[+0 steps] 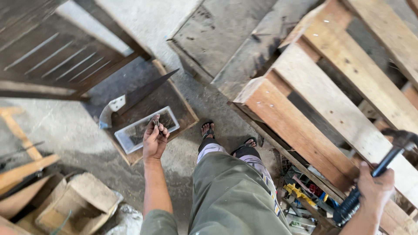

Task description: The person assembles a wooden pallet by placing wooden planks onto a frame and securing them with nails using a hammer. The person repeatedly picks up nails and hammers them into the planks to fasten them to the underlying structure.

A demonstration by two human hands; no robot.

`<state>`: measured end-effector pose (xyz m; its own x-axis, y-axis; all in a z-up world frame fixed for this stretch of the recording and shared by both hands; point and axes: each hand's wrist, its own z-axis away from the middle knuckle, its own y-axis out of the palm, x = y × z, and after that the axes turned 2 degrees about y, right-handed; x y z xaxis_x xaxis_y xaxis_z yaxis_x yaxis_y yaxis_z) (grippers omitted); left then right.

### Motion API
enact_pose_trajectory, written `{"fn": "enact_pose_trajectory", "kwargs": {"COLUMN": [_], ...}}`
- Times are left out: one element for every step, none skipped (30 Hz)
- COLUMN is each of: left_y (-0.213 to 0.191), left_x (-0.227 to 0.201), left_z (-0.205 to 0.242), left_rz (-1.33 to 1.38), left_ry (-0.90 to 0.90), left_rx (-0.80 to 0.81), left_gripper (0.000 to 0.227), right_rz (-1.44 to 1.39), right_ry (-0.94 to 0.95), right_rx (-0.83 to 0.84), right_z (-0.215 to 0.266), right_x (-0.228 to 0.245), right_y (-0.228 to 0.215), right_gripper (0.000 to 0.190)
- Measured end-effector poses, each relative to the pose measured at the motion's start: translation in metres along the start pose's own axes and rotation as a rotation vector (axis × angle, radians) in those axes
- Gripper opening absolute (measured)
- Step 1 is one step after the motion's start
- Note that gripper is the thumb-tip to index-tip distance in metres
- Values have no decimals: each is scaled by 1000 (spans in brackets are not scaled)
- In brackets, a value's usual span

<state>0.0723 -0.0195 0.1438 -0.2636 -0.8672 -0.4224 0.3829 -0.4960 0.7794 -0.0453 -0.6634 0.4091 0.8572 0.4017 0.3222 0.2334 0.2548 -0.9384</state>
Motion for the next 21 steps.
{"fn": "enact_pose_trajectory", "kwargs": {"left_y": [27,53,77,100,121,142,160,179,198,216,234,251,267,280,288,292,296,301,305,311,319], "left_x": [0,0,1,1,3,6,9,13,22,30,44,61,80,100,119,137,156,174,188,200,211], "left_z": [-2,-6,-6,-7,-10,-11,-10,-7,-5,0,5,10,12,13,15,18,25,29,33,35,43], "left_rz": [-2,-4,-2,-15,-29,-43,-73,-103,-127,-129,-125,-120,-122,-130,-165,-200,-229,-258,-286,-357,-425], "left_ry": [0,0,7,-18,-38,-57,-67,-76,-108,-97,-118,-140,-198,-254,-265,-273,-293,-312,-314,-247,-166], "left_rx": [55,109,156,199,239,278,298,317,349,363,399,434,380,326,321,317,295,274,244,221,187], "left_gripper": [33,31,30,33,35,38,39,40,41,34,27,20,18,17,14,11,9,7,7,2,4], "right_rz": [-17,-34,-48,-91,-135,-178,-247,-315,-380,-346,-310,-181,-321,-482,-671,-779,-829,-880,-954,-1028,-1062], "right_ry": [34,68,93,109,120,130,130,130,143,111,104,-9,0,86,-30,40,63,84,106,127,133], "right_rx": [14,27,48,57,71,85,90,95,77,82,58,31,40,66,83,130,145,159,172,185,188], "right_z": [0,4,7,12,9,3,0,-4,-4,-8,-5,-8,-10,-13,-16,-20,-24,-22,-21,-20,-23], "right_x": [3,4,5,4,6,7,6,6,2,1,-10,-19,-29,-37,-42,-47,-50,-55,-56,-57,-59], "right_y": [-2,-5,-9,-13,-14,-17,-17,-14,-19,-17,-24,-27,-30,-32,-26,-25,-23,-25,-26,-28,-32], "right_gripper": [32,31,31,30,30,30,29,28,28,27,26,25,27,19,22,22,22,22,22,23,26]}}
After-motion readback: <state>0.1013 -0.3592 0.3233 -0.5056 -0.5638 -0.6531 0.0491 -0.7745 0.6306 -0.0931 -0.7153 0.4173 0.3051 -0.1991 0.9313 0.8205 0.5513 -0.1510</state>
